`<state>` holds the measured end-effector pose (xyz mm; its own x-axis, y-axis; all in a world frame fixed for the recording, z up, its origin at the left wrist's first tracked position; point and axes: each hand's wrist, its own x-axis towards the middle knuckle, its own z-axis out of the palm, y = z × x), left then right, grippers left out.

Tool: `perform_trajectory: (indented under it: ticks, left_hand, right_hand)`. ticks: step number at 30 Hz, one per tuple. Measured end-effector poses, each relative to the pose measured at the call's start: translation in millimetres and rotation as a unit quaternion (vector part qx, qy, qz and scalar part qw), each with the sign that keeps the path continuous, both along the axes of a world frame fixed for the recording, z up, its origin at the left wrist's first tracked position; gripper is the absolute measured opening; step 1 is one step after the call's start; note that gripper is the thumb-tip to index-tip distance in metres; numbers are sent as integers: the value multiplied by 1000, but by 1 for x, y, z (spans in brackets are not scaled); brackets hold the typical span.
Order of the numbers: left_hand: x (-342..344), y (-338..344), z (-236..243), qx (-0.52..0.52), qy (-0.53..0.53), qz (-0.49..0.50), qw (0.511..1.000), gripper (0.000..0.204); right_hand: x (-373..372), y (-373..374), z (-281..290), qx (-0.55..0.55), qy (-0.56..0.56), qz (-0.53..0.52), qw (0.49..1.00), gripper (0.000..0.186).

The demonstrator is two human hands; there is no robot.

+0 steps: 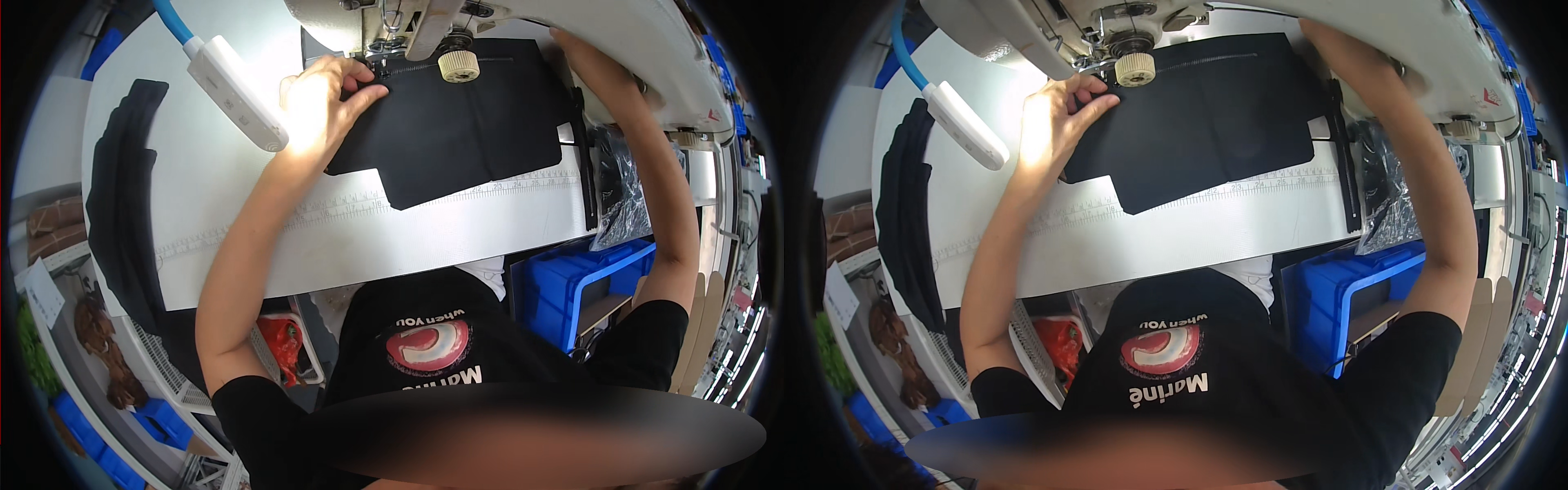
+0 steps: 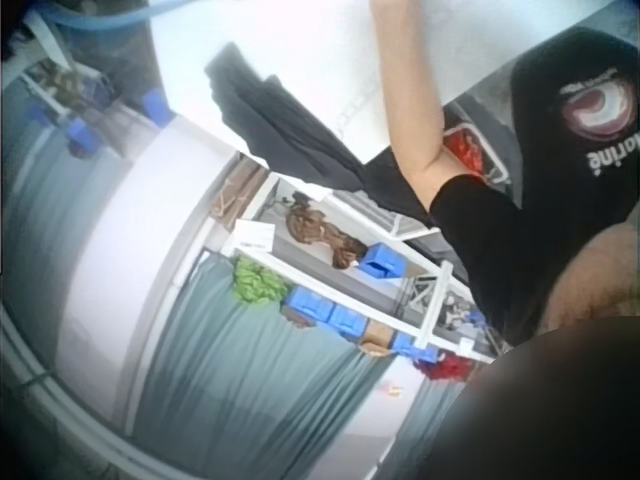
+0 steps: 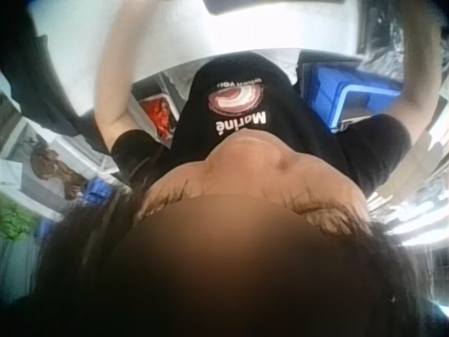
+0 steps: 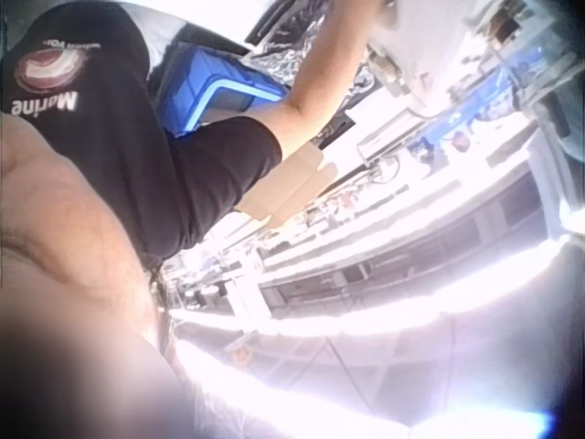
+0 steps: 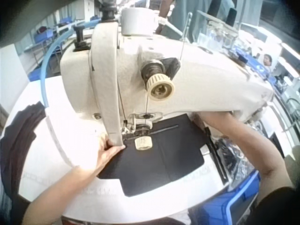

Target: Sewing a zipper onto a piece of black leather or fabric using an industrial sewing machine.

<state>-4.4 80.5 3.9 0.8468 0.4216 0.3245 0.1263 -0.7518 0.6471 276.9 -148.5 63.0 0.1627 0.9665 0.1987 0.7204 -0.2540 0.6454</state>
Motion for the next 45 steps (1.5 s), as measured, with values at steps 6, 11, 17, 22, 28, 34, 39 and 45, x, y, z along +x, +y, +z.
perform_trajectory:
  ticks: [6,11,17,22,28,34,39,45]
  left_hand:
    - [2,4,-5,-53,12,-12,998,17]
    - [-1,4,-7,-59,3,-11,998,15]
    - [-3,5,-6,-70,-8,-3,998,15]
    - [-5,6,-3,-93,5,-13,996,15]
    - [-5,6,0,-107,31,-9,994,7]
    - [-8,8,0,-117,23,-11,993,6]
    - [-8,9,-1,-116,-6,-8,993,12]
    - [0,1,-7,9,-17,-11,1000,23]
  right_hand:
    - [-50,12,16,34,137,209,968,22]
    - [-116,28,-5,83,465,230,851,11]
    - [-142,67,-37,132,498,66,855,28]
    - [-147,73,-39,109,465,-10,878,32]
    - [-151,82,-51,141,377,43,914,29]
    - [-144,85,-38,171,396,118,895,25]
    - [-131,69,-20,73,670,11,738,31]
    - [-128,65,-21,117,645,-33,755,36]
